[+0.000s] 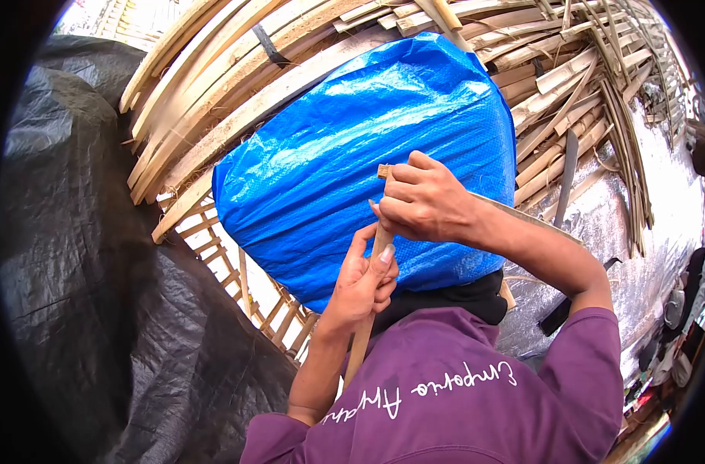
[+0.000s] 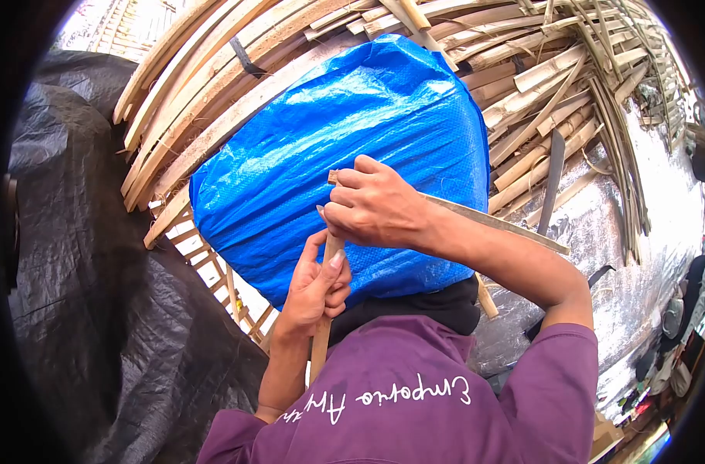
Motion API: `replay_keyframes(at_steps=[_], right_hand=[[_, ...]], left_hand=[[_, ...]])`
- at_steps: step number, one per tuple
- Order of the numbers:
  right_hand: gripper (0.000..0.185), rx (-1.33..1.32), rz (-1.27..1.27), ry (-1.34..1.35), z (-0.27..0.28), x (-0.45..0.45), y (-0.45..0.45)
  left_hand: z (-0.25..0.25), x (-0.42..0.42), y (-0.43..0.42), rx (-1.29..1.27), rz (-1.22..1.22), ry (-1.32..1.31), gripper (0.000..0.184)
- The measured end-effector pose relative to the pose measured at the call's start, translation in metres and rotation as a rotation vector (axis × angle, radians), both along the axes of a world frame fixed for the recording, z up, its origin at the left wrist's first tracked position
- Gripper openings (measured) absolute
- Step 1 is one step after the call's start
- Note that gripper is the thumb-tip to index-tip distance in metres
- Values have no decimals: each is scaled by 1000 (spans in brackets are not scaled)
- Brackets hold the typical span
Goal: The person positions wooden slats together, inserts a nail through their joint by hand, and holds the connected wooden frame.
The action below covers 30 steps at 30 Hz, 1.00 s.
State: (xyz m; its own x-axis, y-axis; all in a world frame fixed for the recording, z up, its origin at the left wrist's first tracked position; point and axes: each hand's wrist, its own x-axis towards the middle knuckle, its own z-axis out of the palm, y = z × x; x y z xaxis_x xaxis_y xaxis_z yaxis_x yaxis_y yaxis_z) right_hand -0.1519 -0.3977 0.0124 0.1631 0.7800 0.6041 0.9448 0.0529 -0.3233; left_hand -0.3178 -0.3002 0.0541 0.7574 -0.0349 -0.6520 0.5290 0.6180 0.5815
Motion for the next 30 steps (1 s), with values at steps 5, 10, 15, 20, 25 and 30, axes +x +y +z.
replay_keyframes(at_steps=[5,10,15,20,25,30], right_hand=[[19,-97,-96,-20,12,-1,-4],[25,-72,-178,-13,12,-13,-3],[27,-60,-226,-49,9,-21,-8],[27,-41,-250,-79,1,-23,-8],[27,10,-232,-48,1,-21,-6],[26,-54,-153,-46,18,13,-5]], left_hand=[[1,2,-1,4,-7,-9,33],[1,2,-1,7,1,-7,33],[3,5,-5,-14,-4,19,33],[-1,3,-6,-14,0,36,34],[-3,-1,-7,-14,1,30,35],[6,4,-8,24,-26,-24,36]])
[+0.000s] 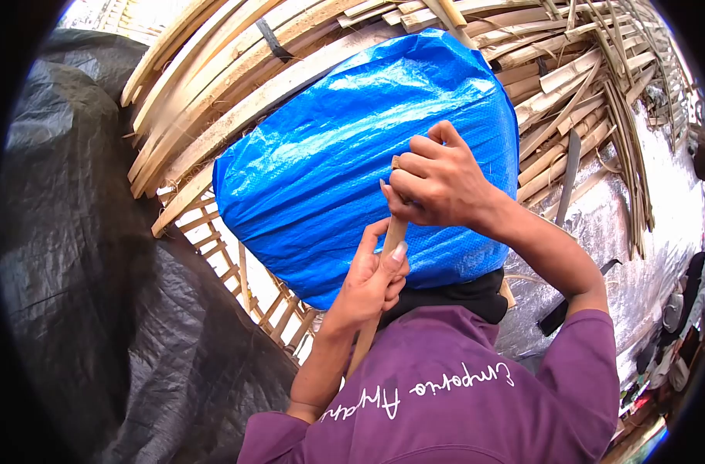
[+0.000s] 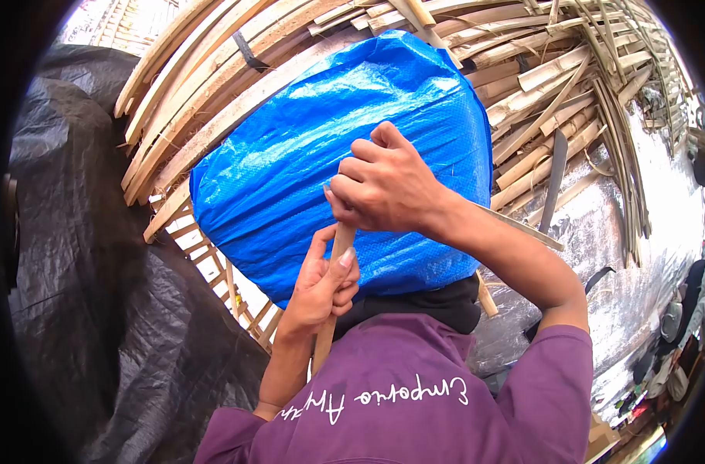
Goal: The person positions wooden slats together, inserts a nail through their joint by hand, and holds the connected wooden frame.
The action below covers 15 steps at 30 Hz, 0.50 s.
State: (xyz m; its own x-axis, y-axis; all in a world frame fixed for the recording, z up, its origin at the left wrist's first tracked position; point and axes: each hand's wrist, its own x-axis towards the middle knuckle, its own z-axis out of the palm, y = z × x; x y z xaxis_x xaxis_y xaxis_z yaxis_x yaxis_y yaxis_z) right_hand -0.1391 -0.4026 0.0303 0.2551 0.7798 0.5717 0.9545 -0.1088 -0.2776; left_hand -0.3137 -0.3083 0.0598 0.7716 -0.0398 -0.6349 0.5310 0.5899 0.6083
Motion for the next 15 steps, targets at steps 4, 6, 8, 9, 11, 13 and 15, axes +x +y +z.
replay_keyframes(at_steps=[4,6,8,9,11,13,15], right_hand=[[26,24,55,5,2,10,3],[25,48,66,7,-1,12,8],[24,76,80,5,-3,13,11],[24,81,93,27,-3,13,11],[24,85,105,46,-6,13,12],[24,71,104,54,-11,13,12],[24,80,84,69,-12,15,13]], left_hand=[[2,-3,1,-14,14,12,36],[3,-2,3,23,22,-6,36],[3,-3,5,15,22,-13,35],[2,-4,5,9,18,-22,35],[0,-6,4,4,23,-24,34],[0,-5,4,-4,29,-25,34],[2,-3,4,15,35,-35,33]])
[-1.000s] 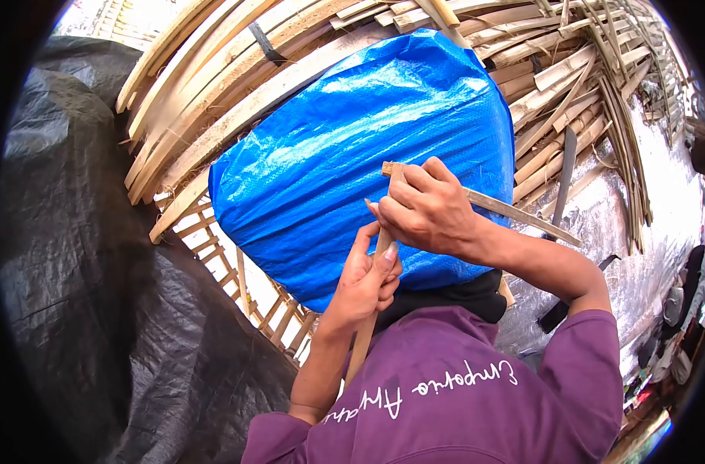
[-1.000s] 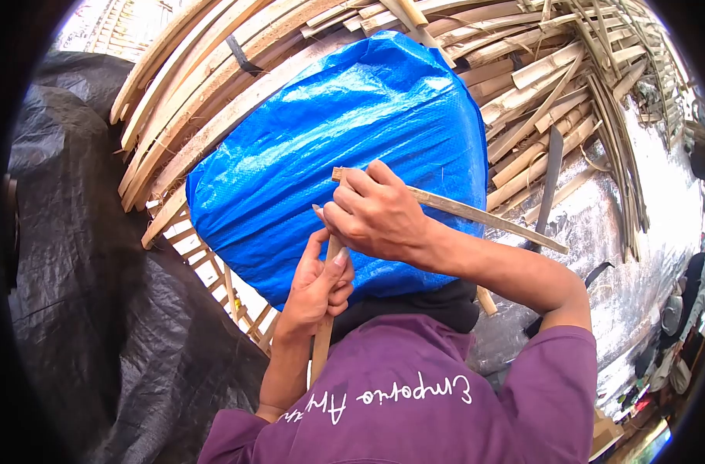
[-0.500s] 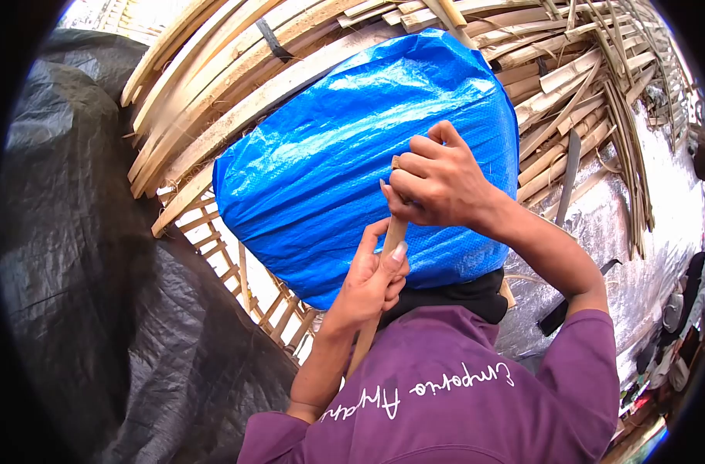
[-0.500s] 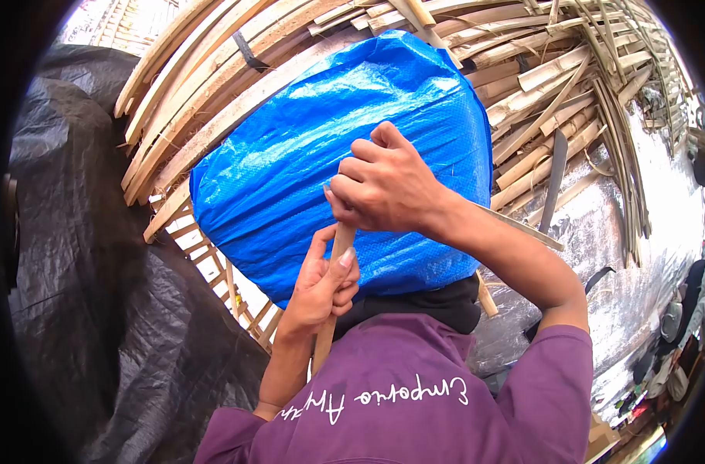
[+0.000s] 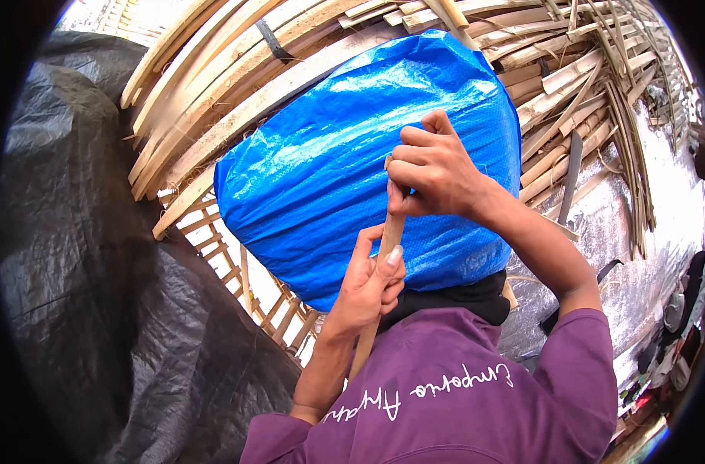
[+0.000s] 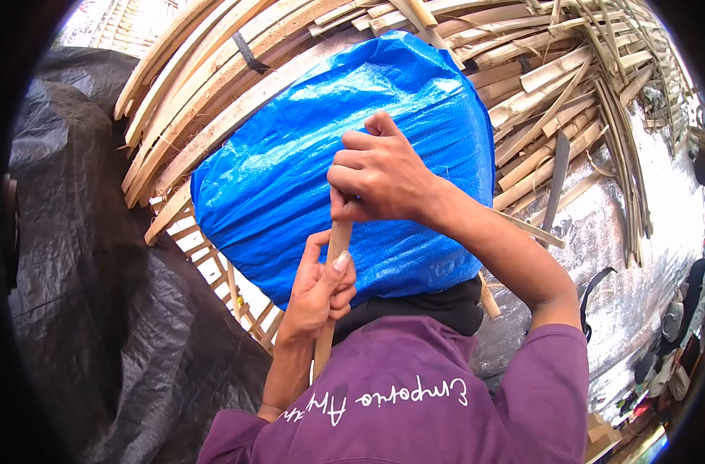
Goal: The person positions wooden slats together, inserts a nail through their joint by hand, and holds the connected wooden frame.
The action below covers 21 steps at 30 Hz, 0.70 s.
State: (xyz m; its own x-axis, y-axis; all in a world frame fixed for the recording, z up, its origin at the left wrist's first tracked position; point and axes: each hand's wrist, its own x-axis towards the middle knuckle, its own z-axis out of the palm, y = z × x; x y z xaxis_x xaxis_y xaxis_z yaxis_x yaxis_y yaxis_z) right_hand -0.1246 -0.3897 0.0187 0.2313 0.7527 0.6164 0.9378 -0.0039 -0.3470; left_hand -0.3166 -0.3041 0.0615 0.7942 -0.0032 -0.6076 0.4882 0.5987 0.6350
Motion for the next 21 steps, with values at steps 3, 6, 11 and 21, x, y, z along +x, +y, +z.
replay_keyframes(at_steps=[3,6,11,21], right_hand=[[25,-21,-29,9,3,-2,-2],[24,-39,-83,-18,2,-5,-3],[18,-134,-296,56,14,-22,-9],[36,-183,-698,427,14,-68,-5]], left_hand=[[1,0,0,3,-2,3,33],[-2,2,1,-4,9,8,33],[-7,4,2,-36,29,13,34],[-9,5,3,44,33,8,40]])
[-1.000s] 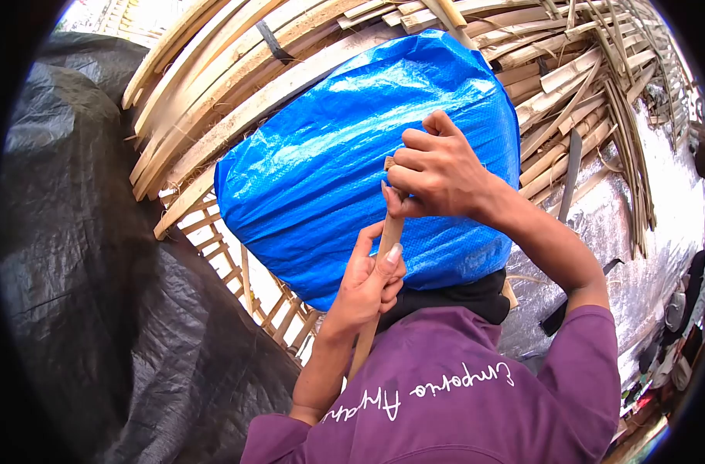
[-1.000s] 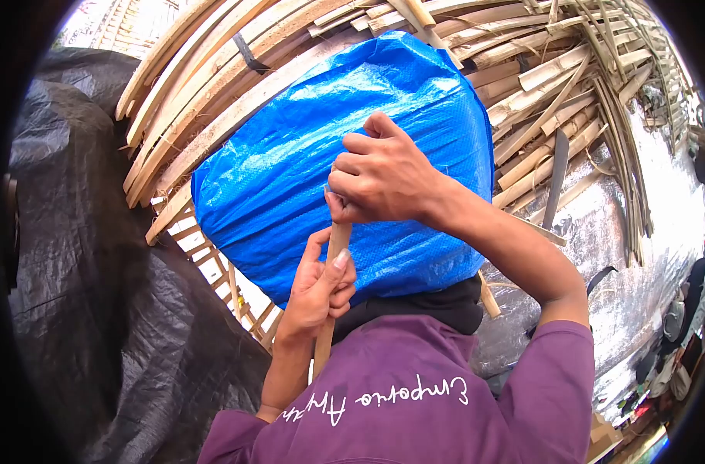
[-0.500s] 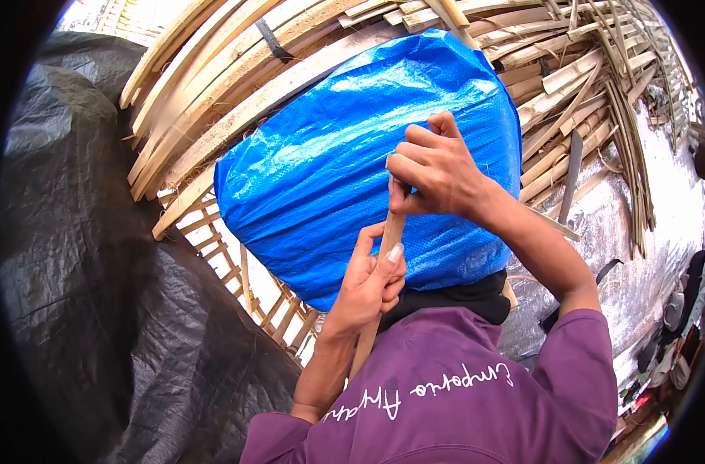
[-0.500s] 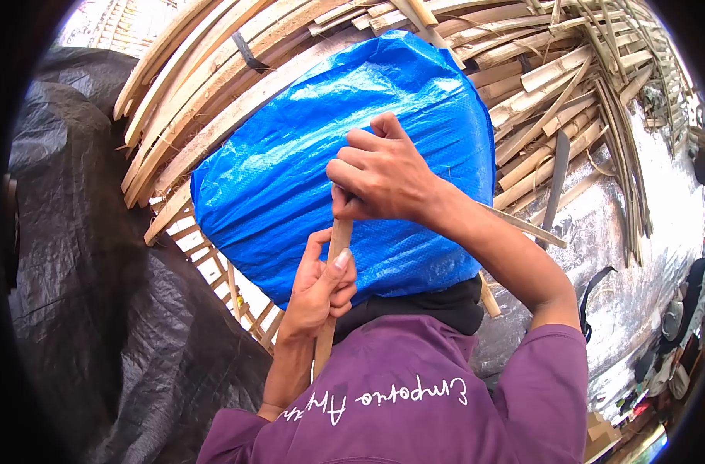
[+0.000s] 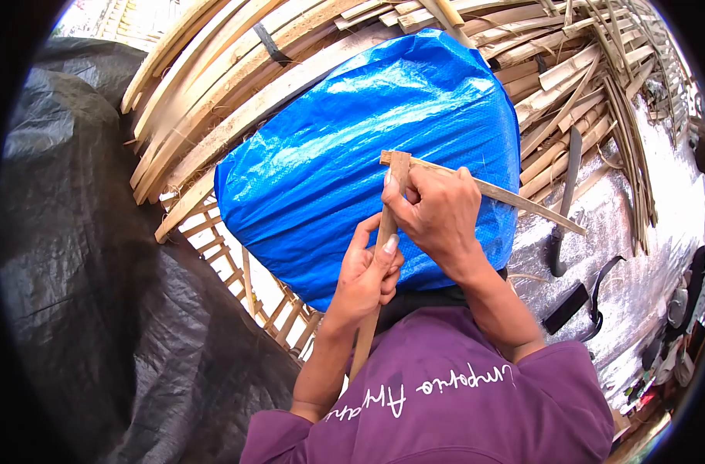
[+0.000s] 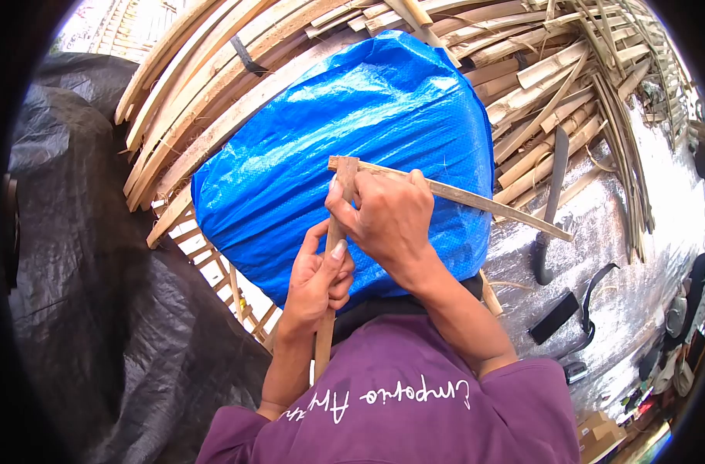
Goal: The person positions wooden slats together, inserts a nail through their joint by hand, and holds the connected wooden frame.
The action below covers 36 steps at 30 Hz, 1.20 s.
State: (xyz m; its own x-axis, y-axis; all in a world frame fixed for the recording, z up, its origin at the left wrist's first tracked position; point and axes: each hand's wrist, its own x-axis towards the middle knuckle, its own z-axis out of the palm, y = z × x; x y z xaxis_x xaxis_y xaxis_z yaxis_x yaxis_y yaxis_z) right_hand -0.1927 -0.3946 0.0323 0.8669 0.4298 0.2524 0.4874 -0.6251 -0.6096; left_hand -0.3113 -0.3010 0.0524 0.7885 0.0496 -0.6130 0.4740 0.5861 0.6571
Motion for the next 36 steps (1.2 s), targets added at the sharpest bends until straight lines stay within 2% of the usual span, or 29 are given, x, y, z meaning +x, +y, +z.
replay_keyframes(at_steps=[3,12,34,36], right_hand=[[38,128,-52,15,-3,-6,-1],[31,82,-39,-18,-8,-9,2],[26,131,-60,-46,-22,-11,4],[29,85,-47,-110,-18,-9,3]], left_hand=[[5,3,-5,11,-7,-5,40],[1,6,-4,-11,19,-14,37],[-4,5,-4,-41,16,-30,34],[-5,4,-3,-54,17,-27,34]])
